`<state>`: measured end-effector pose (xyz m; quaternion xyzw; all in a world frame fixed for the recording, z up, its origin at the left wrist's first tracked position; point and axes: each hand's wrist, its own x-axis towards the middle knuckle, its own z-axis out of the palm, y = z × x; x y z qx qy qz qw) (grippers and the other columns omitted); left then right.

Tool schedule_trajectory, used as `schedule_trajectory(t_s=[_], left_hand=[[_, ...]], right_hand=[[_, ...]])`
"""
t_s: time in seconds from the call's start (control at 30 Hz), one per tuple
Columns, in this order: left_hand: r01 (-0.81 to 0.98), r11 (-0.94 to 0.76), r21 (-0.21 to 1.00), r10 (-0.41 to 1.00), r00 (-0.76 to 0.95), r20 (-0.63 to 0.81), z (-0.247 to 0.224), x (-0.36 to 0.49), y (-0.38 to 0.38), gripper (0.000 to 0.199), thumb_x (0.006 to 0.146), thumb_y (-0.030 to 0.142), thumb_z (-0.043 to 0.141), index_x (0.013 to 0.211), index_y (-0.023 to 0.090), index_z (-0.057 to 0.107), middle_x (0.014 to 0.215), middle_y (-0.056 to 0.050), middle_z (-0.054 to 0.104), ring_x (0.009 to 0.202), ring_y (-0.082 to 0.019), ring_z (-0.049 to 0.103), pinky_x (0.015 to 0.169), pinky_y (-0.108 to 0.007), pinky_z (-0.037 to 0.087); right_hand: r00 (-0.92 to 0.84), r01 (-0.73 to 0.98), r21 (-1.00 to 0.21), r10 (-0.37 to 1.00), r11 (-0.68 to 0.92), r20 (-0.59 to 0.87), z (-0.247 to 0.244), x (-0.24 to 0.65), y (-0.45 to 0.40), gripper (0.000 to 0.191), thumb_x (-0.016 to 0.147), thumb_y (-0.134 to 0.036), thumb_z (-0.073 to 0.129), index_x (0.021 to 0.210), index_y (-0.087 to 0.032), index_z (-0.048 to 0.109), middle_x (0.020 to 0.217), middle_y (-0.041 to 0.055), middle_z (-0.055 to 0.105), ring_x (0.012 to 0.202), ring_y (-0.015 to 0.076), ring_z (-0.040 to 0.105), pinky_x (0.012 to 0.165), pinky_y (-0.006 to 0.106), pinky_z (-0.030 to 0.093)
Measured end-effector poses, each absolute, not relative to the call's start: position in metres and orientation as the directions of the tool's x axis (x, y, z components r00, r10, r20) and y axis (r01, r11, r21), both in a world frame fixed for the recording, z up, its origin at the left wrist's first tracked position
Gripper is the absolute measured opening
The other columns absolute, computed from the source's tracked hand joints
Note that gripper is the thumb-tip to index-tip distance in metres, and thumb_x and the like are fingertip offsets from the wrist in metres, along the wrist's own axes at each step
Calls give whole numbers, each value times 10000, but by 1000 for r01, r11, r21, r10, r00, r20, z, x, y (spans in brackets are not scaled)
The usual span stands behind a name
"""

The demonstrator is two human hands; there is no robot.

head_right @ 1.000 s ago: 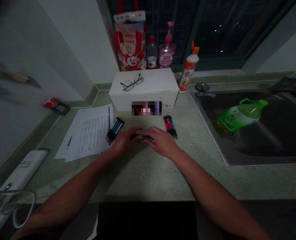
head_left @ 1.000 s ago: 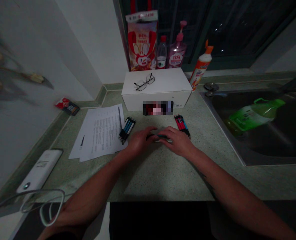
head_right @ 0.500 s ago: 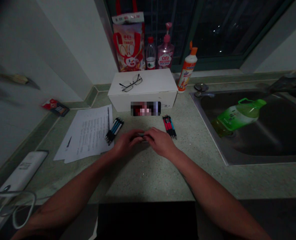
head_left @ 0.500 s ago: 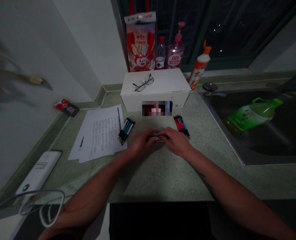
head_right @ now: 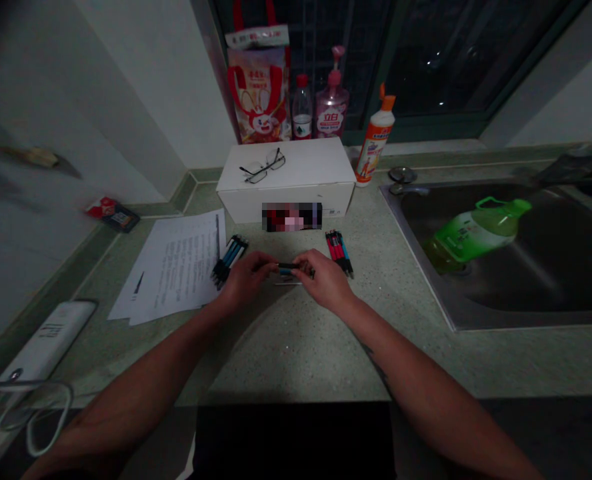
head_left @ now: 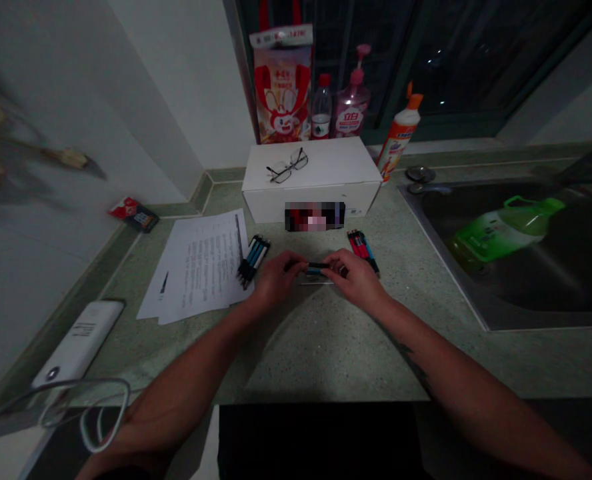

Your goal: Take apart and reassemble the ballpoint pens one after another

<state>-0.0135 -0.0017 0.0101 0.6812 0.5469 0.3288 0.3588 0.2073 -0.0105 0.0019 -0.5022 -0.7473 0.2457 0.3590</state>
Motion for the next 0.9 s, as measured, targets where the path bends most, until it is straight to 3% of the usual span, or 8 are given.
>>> schedule_trajectory(t_s=[0.17,0.23,0.33,0.43,0.63,0.77,0.9], left_hand=[[504,-196,841,971,221,94,6,-14,-3,102,937,259,629,950,195,708,896,-32,769,825,-191,697,760,-308,542],[505,-199,840,970,221,97,5,-14,-3,100,938,252,627,950,194,707,890,-30,767,810,-189,693,751,-306,541],[517,-204,831,972,211,107,6,-14,-3,89,936,241,628,941,190,700,876,-28,761,779,-183,681,736,-305,535],[518,-212,828,968,226,106,7,-13,-3,75,929,238,637,937,194,698,882,-25,758,795,-185,680,754,-307,536],[479,-209,853,964,247,98,9,-12,-5,99,946,256,612,922,188,680,845,-25,734,756,-178,663,721,-298,519],[479,-216,851,964,245,107,8,-13,-4,87,937,245,619,904,188,675,827,-20,727,747,-175,653,726,-300,514],[483,-208,851,964,247,95,8,-12,-4,59,917,214,634,901,188,684,830,-15,726,757,-173,651,736,-296,514]], right_hand=[[-284,597,-732,940,329,191,3,206,-12,236,1009,-387,594,879,-235,719,809,31,754,738,191,700,656,303,486],[-278,570,-754,940,327,198,2,206,-12,146,962,-364,662,973,-234,727,863,33,765,737,188,695,655,302,493],[-268,520,-800,946,299,180,1,205,-11,339,906,-364,736,1214,-225,699,971,46,774,692,171,673,644,303,503],[-323,500,-818,938,283,128,0,204,-11,223,993,-363,617,1097,-219,750,828,26,754,649,168,656,643,306,497],[-269,530,-757,923,381,276,2,203,-13,155,952,-294,671,1057,-218,757,942,62,763,813,207,698,736,335,525],[-307,527,-772,926,357,219,0,202,-14,294,954,-308,683,1235,-227,711,1038,72,783,817,205,717,762,351,550],[-347,526,-745,903,410,253,-2,201,-14,213,1010,-273,603,1164,-238,745,1084,71,789,976,228,734,861,376,557]])
